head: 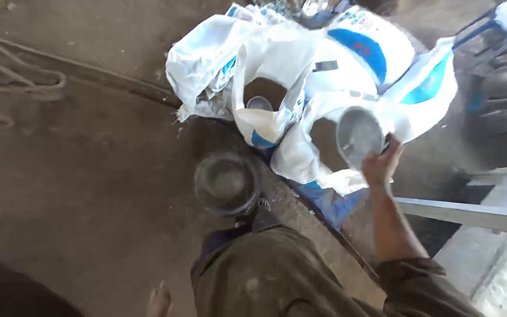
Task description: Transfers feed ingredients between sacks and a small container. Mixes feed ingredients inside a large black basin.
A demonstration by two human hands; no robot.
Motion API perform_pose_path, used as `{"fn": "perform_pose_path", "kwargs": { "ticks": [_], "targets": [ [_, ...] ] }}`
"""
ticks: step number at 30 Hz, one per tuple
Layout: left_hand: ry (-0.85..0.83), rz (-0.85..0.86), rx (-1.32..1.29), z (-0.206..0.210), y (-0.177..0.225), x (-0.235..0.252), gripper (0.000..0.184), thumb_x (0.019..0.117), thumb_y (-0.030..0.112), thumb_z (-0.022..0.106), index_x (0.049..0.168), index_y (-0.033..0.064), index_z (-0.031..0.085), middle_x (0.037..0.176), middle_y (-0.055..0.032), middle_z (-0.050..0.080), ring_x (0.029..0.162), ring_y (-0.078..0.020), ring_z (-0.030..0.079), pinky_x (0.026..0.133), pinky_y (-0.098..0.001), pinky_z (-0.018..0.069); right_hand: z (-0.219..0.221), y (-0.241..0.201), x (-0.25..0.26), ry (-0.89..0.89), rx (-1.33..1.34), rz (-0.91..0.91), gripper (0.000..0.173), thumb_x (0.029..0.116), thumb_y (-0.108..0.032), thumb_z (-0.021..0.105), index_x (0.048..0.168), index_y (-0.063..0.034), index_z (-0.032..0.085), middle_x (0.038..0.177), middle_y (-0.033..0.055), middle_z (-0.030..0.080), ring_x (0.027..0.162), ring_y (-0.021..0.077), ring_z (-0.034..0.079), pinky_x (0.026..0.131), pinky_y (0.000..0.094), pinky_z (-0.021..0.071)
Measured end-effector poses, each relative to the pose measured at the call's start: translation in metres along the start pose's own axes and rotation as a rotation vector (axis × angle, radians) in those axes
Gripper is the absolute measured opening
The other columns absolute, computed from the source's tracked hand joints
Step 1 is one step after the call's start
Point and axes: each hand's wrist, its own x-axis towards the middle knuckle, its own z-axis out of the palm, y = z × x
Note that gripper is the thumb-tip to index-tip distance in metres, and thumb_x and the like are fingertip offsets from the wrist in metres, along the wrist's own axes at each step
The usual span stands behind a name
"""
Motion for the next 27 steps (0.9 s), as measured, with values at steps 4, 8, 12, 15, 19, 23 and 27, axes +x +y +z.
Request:
{"fn": "perform_pose_path", "kwargs": {
  "ticks": [4,8,12,15,19,23,27],
  "targets": [
    [-0.118,0.315,0.199,-0.015,0.109,0.024,0.044,0.1108,0.034,0.042,0.132,-0.0027,0.053,0.092,-0.0162,0.059,0.071,-0.0216,0.056,0.069,-0.0431,0.0521,0.005,0.002,0.023,0.007,0.024,0.062,0.091,0.095,-0.055,0.065,0.16,-0.0025,0.027,0.16,0.0326,0.029,0.148,0.0486,0.03,0.12,0.06,0.0308],
    [-0.206,0.535,0.328,-0.023,0.22,0.063,0.041,0.1106,0.033,0.042,0.126,-0.0016,0.056,0.081,-0.0091,0.057,0.066,-0.0166,0.055,0.066,-0.037,0.0512,0.015,-0.055,-0.042,0.367,0.072,-0.242,0.049,0.1045,-0.026,0.053,0.138,0.0096,0.052,0.136,0.0327,0.054,0.128,0.038,0.056,0.105,0.044,0.0504],
    [-0.384,0.616,0.646,0.032,0.325,0.164,0.041,0.1094,0.033,0.046,0.13,-0.0002,0.058,0.101,-0.0186,0.067,0.087,-0.0277,0.066,0.082,-0.0481,0.0541,0.134,-0.107,-0.15,0.131,0.122,-0.128,0.035,0.1039,-0.013,0.048,0.12,0.0172,0.058,0.113,0.03,0.065,0.106,0.0291,0.067,0.095,0.0402,0.0562],
    [-0.588,0.749,0.88,0.117,0.385,0.268,0.045,0.1071,0.032,0.052,0.137,-0.0007,0.055,0.124,-0.0241,0.065,0.115,-0.0354,0.065,0.102,-0.0543,0.0497,0.299,-0.107,-0.202,-0.446,0.132,0.425,0.039,0.1057,-0.017,0.048,0.135,0.0064,0.058,0.127,0.0247,0.066,0.116,0.0303,0.066,0.103,0.044,0.0527],
    [-0.727,0.838,1.15,0.219,0.412,0.371,0.051,0.1043,0.031,0.057,0.144,-0.0009,0.051,0.143,-0.0251,0.053,0.135,-0.0372,0.052,0.113,-0.052,0.0416,0.483,-0.066,-0.256,-0.8,0.12,0.888,0.041,0.1068,-0.023,0.048,0.143,-0.0045,0.054,0.132,0.0207,0.064,0.12,0.0333,0.064,0.103,0.0527,0.0509],
    [-0.73,1.067,1.338,0.316,0.398,0.424,0.057,0.1032,0.034,0.056,0.152,0.0068,0.045,0.156,-0.0198,0.043,0.146,-0.0373,0.039,0.117,-0.0534,0.0364,0.58,-0.032,-0.255,-0.79,0.063,0.962,0.043,0.1054,-0.019,0.049,0.146,-0.0072,0.052,0.139,0.0178,0.061,0.129,0.0314,0.059,0.109,0.0511,0.0467],
    [-0.625,1.286,1.467,0.42,0.371,0.477,0.054,0.1046,0.031,0.051,0.155,0.0112,0.042,0.16,-0.0142,0.04,0.15,-0.0343,0.032,0.119,-0.0555,0.0288,0.668,0.038,-0.258,-0.791,-0.098,0.953,0.055,0.1001,-0.02,0.056,0.153,-0.0106,0.044,0.156,0.0213,0.043,0.145,0.0381,0.041,0.115,0.056,0.0393]
  ]
}}
